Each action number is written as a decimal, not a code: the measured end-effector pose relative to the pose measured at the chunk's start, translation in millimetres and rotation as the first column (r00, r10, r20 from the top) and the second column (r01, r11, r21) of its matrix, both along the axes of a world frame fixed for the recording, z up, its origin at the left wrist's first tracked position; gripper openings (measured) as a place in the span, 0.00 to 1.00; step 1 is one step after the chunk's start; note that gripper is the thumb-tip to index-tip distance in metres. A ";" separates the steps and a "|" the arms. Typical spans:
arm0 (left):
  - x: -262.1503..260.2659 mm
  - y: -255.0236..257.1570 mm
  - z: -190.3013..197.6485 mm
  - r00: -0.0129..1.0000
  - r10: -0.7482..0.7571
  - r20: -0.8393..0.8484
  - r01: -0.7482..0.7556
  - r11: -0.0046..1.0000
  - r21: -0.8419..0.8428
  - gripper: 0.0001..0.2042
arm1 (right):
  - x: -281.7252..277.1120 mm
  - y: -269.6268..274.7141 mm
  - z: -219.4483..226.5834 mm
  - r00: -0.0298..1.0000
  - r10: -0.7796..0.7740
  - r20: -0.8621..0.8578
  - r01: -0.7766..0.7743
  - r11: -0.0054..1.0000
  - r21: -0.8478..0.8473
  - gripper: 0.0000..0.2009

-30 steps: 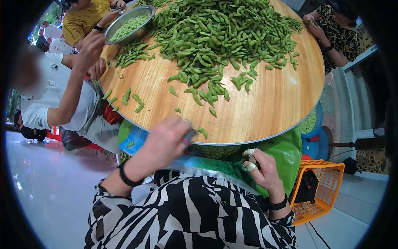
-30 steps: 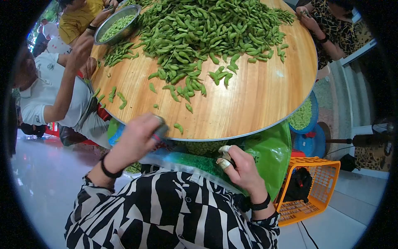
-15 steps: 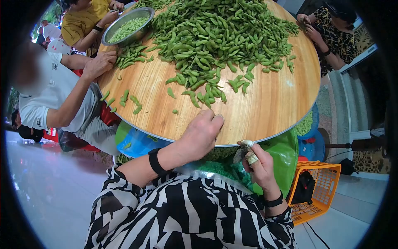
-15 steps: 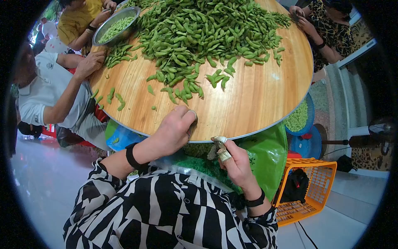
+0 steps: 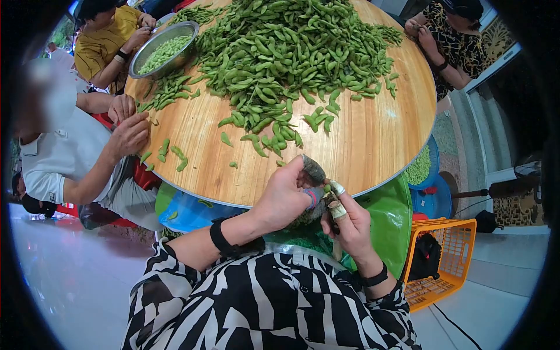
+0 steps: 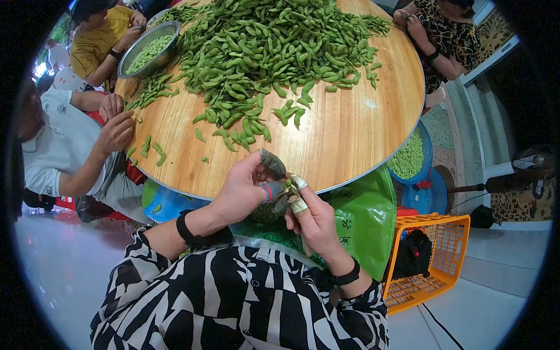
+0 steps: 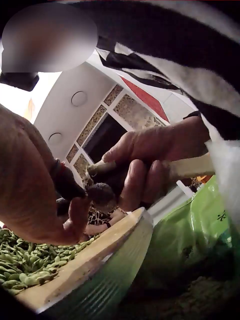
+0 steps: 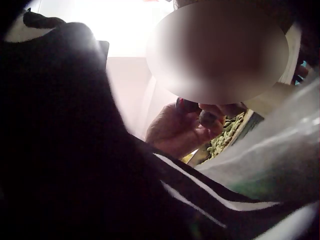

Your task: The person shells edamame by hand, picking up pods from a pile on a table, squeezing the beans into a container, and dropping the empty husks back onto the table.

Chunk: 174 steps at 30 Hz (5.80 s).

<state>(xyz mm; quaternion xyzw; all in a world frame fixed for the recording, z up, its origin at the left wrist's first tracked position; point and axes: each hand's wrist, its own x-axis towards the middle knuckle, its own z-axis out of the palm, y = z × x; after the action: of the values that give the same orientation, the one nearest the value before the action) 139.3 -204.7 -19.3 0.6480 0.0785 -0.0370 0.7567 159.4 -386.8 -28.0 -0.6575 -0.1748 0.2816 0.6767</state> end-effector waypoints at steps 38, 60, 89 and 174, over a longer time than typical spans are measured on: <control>1.8 -22.4 -11.6 0.978 -0.205 -0.047 0.199 0.974 -0.105 0.15 | 3.5 -26.9 -23.3 0.871 -0.072 0.486 0.147 0.982 -0.117 0.15; 9.3 102.0 -6.4 0.985 -0.101 0.137 -0.113 0.210 0.971 0.13 | 9.6 -23.6 -8.8 0.960 0.162 0.227 -0.119 0.975 -0.190 0.13; 4.8 -1.8 3.3 0.983 -0.076 0.169 0.072 0.997 0.028 0.19 | 22.0 -4.6 14.9 0.940 0.072 -0.334 0.043 0.945 0.325 0.23; -32.1 12.7 9.3 0.868 -0.483 0.116 0.386 0.802 0.455 0.07 | 19.0 -17.9 5.1 0.741 0.280 0.611 -0.123 0.950 -0.286 0.10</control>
<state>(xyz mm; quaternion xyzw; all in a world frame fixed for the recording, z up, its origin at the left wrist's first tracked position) 107.2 -192.0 -10.0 0.7948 -0.1534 -0.1188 0.5751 178.4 -404.6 -22.9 -0.7636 -0.4336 0.1285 0.4609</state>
